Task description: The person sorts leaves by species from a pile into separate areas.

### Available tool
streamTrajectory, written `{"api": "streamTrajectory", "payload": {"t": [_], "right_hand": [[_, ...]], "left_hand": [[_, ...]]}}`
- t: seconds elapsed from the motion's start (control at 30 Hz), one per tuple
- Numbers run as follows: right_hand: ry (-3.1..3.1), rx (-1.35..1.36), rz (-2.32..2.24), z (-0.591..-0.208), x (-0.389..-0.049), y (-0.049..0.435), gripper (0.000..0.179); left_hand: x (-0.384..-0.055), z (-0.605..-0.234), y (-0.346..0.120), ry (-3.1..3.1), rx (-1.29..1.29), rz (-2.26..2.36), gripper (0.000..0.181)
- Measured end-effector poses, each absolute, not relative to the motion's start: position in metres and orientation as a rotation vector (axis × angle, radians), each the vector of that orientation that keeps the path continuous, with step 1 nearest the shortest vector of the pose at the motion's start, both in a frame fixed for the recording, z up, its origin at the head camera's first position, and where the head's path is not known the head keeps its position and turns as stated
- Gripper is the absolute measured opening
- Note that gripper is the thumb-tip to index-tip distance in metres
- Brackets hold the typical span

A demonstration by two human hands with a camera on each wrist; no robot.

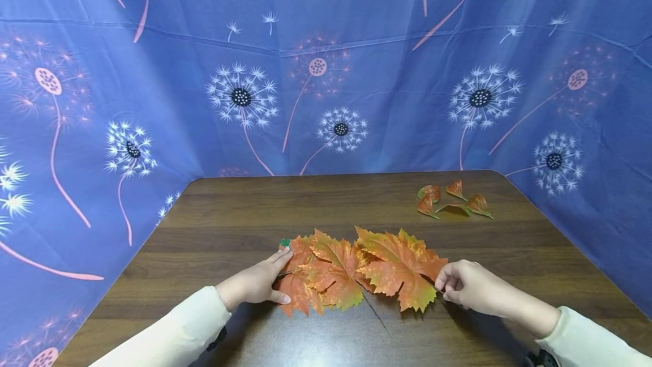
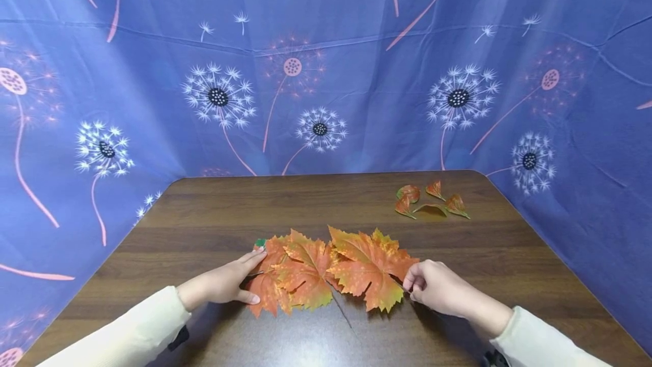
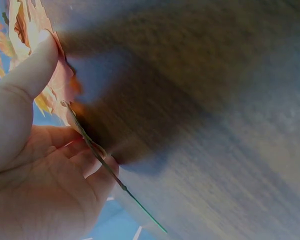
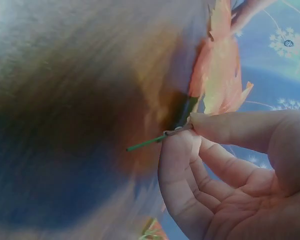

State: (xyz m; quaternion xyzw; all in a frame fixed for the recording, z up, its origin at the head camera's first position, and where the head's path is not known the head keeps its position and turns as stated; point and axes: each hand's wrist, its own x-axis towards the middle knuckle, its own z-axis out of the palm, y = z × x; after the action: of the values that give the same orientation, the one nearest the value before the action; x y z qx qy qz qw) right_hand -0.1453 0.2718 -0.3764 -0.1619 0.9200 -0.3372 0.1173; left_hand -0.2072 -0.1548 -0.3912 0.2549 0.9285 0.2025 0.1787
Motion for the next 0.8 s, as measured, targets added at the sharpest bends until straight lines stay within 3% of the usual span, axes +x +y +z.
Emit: {"api": "streamTrajectory", "payload": {"t": [0.33, 0.8], "right_hand": [[2.765, -0.562, -0.946, -0.366, -0.155, 0.267, 0.023], [2.835, -0.585, -1.003, -0.35, -0.174, 0.255, 0.023]], "left_hand": [[-0.207, -0.393, -0.155, 2.624, 0.68, 0.608, 0.097], [-0.206, -0.393, -0.152, 2.638, 0.674, 0.592, 0.097]]}}
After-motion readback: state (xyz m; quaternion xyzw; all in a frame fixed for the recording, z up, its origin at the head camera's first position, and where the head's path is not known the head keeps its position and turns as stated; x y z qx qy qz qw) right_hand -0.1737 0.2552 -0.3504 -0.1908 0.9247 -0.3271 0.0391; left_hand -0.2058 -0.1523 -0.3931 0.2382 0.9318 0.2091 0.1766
